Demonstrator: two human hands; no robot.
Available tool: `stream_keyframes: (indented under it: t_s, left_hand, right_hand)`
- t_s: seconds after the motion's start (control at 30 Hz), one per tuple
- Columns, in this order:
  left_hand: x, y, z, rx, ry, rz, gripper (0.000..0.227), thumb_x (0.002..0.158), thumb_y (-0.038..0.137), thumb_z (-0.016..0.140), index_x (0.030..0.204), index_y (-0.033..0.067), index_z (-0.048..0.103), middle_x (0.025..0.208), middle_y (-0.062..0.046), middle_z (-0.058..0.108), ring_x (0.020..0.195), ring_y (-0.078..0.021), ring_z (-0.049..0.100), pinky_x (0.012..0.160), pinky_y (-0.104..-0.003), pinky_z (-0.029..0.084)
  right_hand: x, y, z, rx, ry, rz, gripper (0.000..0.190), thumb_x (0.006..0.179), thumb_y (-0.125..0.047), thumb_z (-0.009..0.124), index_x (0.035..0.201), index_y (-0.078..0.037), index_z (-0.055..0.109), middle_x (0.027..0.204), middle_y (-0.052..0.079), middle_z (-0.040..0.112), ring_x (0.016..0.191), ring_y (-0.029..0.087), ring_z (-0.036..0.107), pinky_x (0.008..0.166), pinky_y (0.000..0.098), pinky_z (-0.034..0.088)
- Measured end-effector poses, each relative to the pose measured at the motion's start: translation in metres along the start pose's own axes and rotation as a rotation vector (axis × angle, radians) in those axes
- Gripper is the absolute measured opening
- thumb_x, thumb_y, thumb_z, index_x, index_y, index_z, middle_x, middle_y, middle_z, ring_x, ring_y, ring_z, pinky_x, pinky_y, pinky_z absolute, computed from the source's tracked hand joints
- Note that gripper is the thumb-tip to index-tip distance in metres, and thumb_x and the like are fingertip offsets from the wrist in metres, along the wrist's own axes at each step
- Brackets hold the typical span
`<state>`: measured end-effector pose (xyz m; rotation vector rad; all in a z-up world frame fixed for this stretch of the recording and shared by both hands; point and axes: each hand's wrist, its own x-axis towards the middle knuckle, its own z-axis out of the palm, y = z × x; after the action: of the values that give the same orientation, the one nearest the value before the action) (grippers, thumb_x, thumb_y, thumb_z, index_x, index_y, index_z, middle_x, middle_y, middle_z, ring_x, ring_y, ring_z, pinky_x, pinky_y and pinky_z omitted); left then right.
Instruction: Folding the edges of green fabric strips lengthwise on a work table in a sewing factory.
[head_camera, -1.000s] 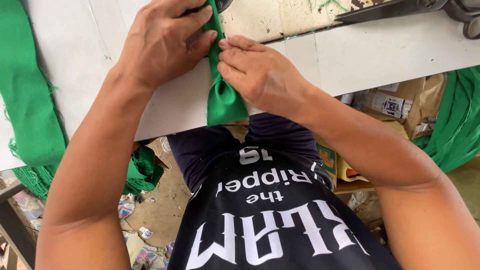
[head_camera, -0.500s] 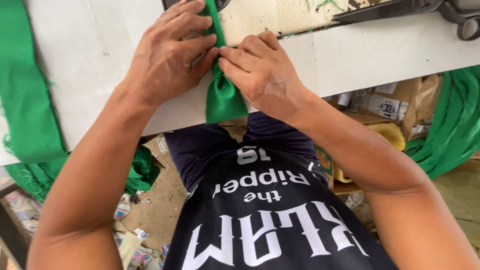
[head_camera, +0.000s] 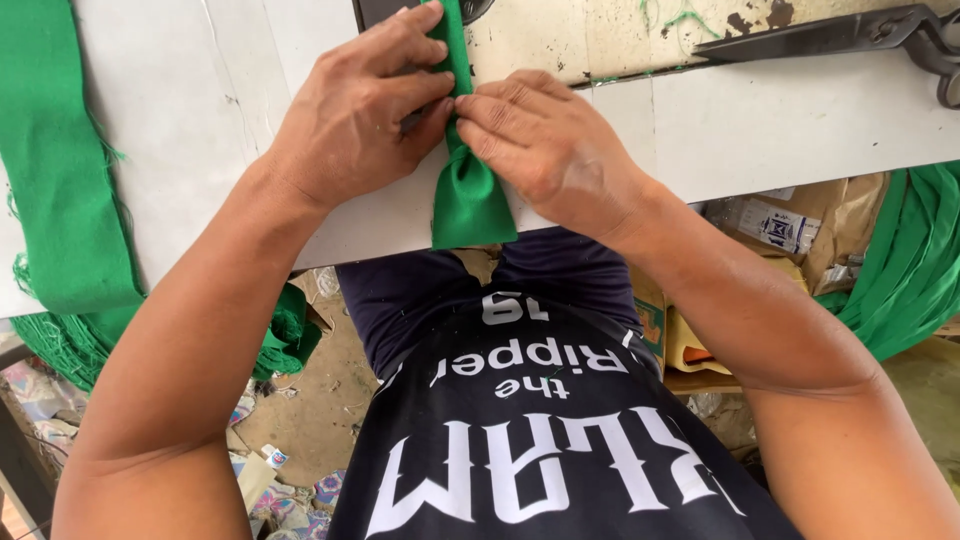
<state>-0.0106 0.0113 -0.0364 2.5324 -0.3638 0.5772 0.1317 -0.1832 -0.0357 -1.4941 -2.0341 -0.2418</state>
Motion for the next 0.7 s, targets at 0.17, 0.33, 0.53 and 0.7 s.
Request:
stream_keyframes:
  t_s: [0.17,0.33,0.53,0.7]
  left_hand:
    - [0.01,0.008,-0.001,-0.025,0.032,0.05,0.031,0.112,0.005,0.059,0.086,-0.0101,0.066,0.111,-0.024,0.056,0.118,-0.0452,0.061,0.1,-0.052,0.058]
    - [0.007,0.009,-0.001,0.038,0.043,0.015,0.034,0.113,0.007,0.059,0.081,-0.0033,0.057,0.103,-0.018,0.058,0.094,-0.0365,0.06,0.082,-0.045,0.054]
    - [0.007,0.004,-0.007,-0.09,0.024,0.056,0.028,0.112,0.002,0.064,0.088,-0.0098,0.069,0.105,-0.021,0.054,0.112,-0.0414,0.058,0.104,-0.054,0.052]
    - [0.002,0.002,-0.007,0.024,-0.05,0.023,0.028,0.108,0.002,0.067,0.082,-0.0049,0.064,0.118,-0.024,0.06,0.135,-0.0435,0.057,0.118,-0.055,0.049]
  right_hand:
    - [0.003,0.002,-0.008,-0.066,0.038,0.037,0.004,0.106,0.004,0.075,0.108,0.002,0.078,0.113,0.007,0.078,0.101,0.026,0.063,0.088,0.038,0.043]
    - [0.006,0.0,-0.008,-0.076,0.033,-0.016,0.004,0.105,0.009,0.074,0.108,0.006,0.074,0.109,0.011,0.077,0.1,0.027,0.067,0.085,0.0367,0.047]
    - [0.003,-0.011,-0.003,-0.022,0.072,0.082,0.01,0.105,0.012,0.065,0.111,0.01,0.073,0.117,0.023,0.071,0.1,0.035,0.07,0.086,0.0427,0.05]
    - [0.015,-0.01,-0.005,-0.094,0.009,0.076,0.006,0.104,0.008,0.07,0.106,0.006,0.074,0.106,0.013,0.074,0.091,0.027,0.066,0.079,0.0361,0.045]
